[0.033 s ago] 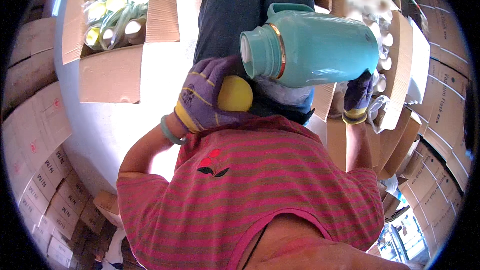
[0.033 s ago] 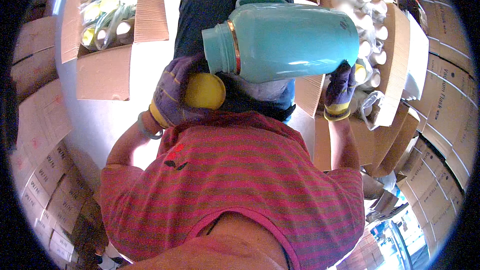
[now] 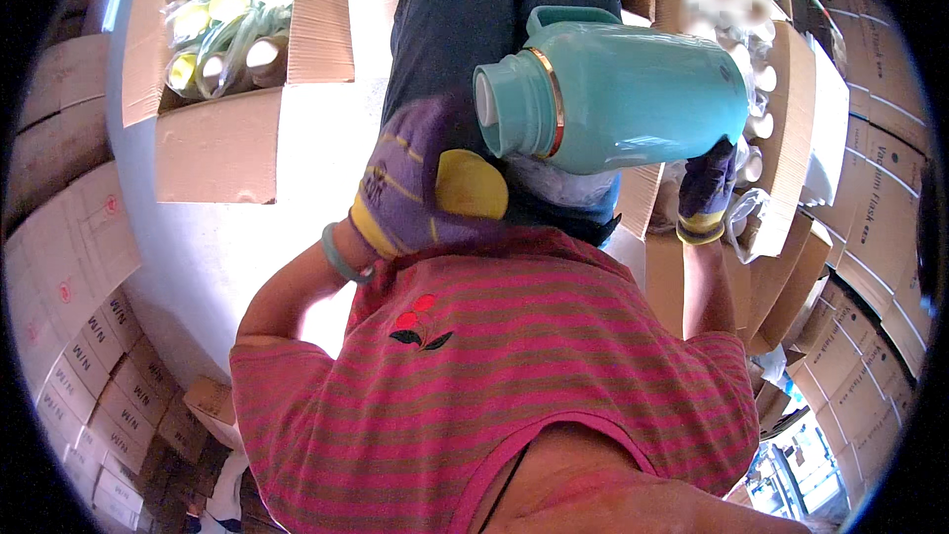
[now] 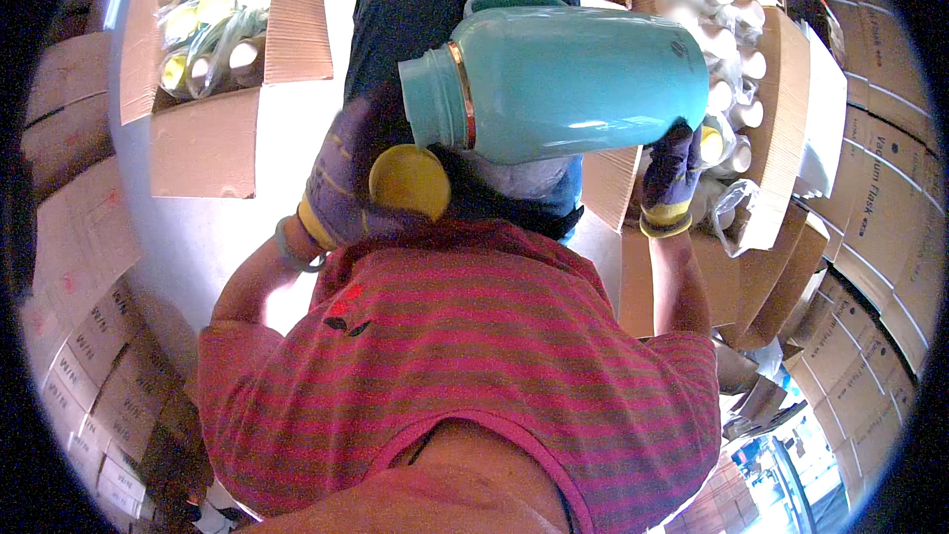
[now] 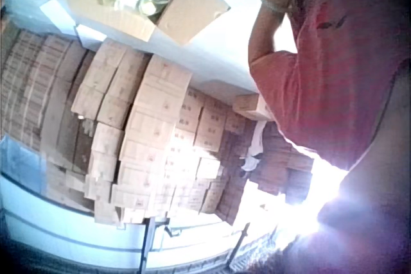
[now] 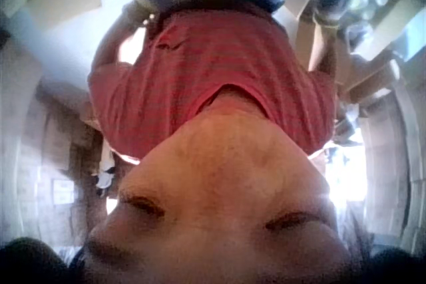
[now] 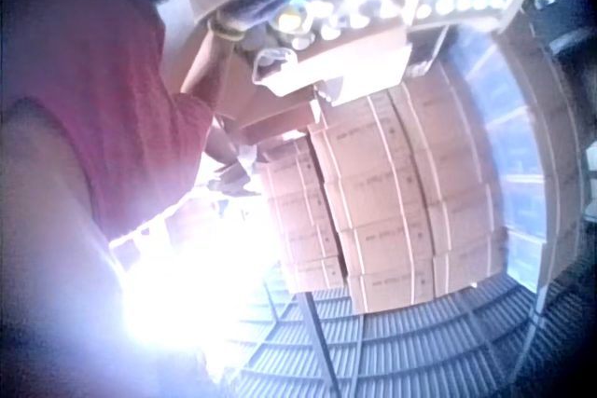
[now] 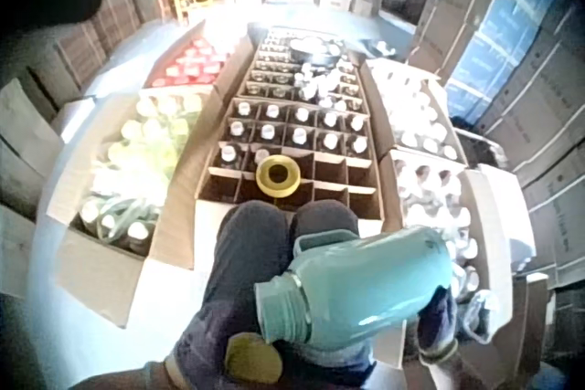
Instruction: The person sits on the floor surrounded by cardboard boxes and assembles plastic containers. They pick up a container, insert a plastic bag, place a lid on top, and secure it by pressing down. The person repeats this process for multiple containers, handling them one at a time.
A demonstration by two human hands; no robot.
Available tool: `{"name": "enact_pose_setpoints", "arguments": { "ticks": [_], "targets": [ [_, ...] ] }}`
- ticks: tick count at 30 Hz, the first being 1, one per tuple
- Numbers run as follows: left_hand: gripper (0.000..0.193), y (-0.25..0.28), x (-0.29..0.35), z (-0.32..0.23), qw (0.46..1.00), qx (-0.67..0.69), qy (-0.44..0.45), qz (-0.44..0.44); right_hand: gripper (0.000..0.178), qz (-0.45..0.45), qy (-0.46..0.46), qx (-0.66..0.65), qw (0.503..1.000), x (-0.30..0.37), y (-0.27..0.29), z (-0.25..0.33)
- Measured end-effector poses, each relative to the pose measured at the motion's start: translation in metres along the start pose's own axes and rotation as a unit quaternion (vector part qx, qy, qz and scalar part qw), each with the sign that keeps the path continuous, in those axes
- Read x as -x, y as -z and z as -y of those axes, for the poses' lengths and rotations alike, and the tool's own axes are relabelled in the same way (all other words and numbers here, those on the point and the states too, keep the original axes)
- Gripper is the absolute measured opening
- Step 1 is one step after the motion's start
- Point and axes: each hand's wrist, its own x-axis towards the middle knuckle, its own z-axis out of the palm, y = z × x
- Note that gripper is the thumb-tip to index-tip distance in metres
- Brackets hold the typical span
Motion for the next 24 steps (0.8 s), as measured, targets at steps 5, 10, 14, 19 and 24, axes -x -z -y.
{"name": "enact_pose_setpoints", "arguments": {
  "ticks": [5, 10, 14, 19, 24],
  "targets": [
    [0.115, -0.022, -0.054, -0.011, 0.974, 0.140, -0.088, -0.158, 0.041, -0.024, -0.096, -0.166, 0.981, -0.013, 0.017, -0.028],
    [0.113, -0.010, -0.077, -0.031, 0.928, 0.215, -0.186, -0.240, 0.049, 0.337, -0.106, -0.286, 0.891, -0.037, 0.024, -0.020],
    [0.100, 0.013, -0.095, -0.054, 0.900, 0.104, -0.379, -0.189, 0.051, 0.312, -0.306, -0.550, 0.711, -0.050, -0.003, -0.012],
    [0.113, 0.029, -0.096, -0.063, 0.921, 0.147, -0.342, -0.112, 0.052, 0.311, -0.290, -0.531, 0.733, -0.060, -0.022, -0.003],
    [0.126, 0.041, -0.096, -0.063, 0.926, 0.133, -0.332, -0.124, 0.053, 0.325, -0.295, -0.530, 0.726, -0.054, -0.030, 0.001]
  ]
}}
